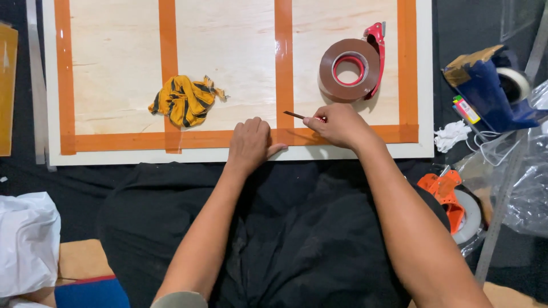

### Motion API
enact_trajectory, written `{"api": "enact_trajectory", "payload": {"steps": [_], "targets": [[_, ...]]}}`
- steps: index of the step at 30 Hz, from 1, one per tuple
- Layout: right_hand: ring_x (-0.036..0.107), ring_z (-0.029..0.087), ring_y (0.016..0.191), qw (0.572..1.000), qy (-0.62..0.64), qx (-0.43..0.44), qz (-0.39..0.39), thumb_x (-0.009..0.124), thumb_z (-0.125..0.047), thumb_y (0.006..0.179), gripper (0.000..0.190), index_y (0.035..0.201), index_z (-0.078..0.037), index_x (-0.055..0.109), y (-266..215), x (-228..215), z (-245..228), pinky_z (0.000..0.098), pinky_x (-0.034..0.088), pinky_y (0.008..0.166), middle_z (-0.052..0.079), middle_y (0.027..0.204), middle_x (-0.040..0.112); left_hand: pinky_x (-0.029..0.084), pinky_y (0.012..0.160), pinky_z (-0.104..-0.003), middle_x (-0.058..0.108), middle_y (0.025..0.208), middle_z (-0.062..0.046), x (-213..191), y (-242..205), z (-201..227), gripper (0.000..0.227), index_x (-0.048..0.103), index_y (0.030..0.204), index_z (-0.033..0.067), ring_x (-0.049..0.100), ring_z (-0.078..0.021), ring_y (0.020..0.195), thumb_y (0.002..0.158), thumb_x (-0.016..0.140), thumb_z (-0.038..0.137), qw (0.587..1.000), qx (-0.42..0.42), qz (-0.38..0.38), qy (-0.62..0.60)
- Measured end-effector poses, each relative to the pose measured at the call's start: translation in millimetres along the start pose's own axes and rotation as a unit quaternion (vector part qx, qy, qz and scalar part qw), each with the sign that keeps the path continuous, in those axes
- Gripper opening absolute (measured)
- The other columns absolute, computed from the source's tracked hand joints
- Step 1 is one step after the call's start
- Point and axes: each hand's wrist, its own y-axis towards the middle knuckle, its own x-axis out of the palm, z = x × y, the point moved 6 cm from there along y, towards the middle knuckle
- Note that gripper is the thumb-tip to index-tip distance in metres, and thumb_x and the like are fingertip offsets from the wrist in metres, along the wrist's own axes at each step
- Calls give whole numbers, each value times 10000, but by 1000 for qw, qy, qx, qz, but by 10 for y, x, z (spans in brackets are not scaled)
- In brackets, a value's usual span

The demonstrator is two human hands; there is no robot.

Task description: Applying orange adhesive tape to a wooden board, smoothing it with a red tool, and trimming it with a utility knife.

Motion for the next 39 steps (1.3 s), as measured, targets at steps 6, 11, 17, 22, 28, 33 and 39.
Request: {"api": "enact_trajectory", "payload": {"steps": [6, 11, 17, 22, 28, 33, 39], "targets": [[686, 425, 1034, 1000, 3, 3, 15, 573, -446, 935, 426, 1000, -90, 799, 52, -35, 88, 501, 533, 910, 200, 913, 744, 413, 671, -393, 449, 784, -59, 9, 38, -2, 577, 491, 789, 118, 549, -282, 769, 767, 793, 608, 1000, 28, 5, -1], [691, 414, 1027, 1000, 11, -13, 3, 551, -461, 945, 451, 990, -83, 792, 70, 40, 5, 490, 531, 919, 197, 907, 744, 390, 669, -384, 435, 757, -23, 48, -14, 109, 568, 481, 770, 156, 535, -257, 730, 735, 805, 622, 999, -17, 15, -33], [672, 452, 1045, 1000, 0, -15, 22, 565, -435, 948, 442, 1042, -71, 797, 111, -40, 118, 531, 515, 920, 234, 943, 735, 425, 715, -386, 446, 830, -19, -142, -470, -78, 364, 512, 869, 170, 550, -234, 802, 930, 639, 506, 995, -68, 2, 78], [697, 375, 952, 999, 41, -28, 19, 715, -399, 853, 408, 1126, -100, 769, 171, 41, 45, 474, 518, 880, 184, 856, 712, 580, 813, -267, 623, 1001, -60, -314, -997, -255, 359, 628, 1228, 22, 679, -151, 917, 892, 752, 44, 757, -437, -10, -485], [716, 317, 848, 1000, 29, -10, 7, 721, -251, 835, 362, 1176, -134, 759, 6, 107, 35, 445, 535, 830, 130, 768, 734, 560, 552, -289, 729, 667, -139, -712, -1075, -202, 167, 777, 1001, 1, 685, -164, 564, 967, 735, 159, 716, -474, 80, -506], [697, 286, 654, 997, 64, -37, 24, 718, -176, 831, 335, 1148, -78, 761, 308, 240, 338, 405, 559, 694, 163, 701, 707, 518, 469, -246, 653, 555, -86, -1017, -1040, -307, 202, 775, 928, 40, 619, -126, 492, 1011, 682, 199, 735, -433, 161, -497], [691, 312, 651, 996, 74, -15, 40, 726, -160, 850, 326, 1154, -50, 767, 216, 232, 407, 414, 567, 674, 191, 708, 714, 603, 693, -267, 725, 744, -108, -1141, -1172, -601, 156, 774, 1074, 8, 683, -129, 680, 962, 731, 108, 638, -420, 263, -590]]}}
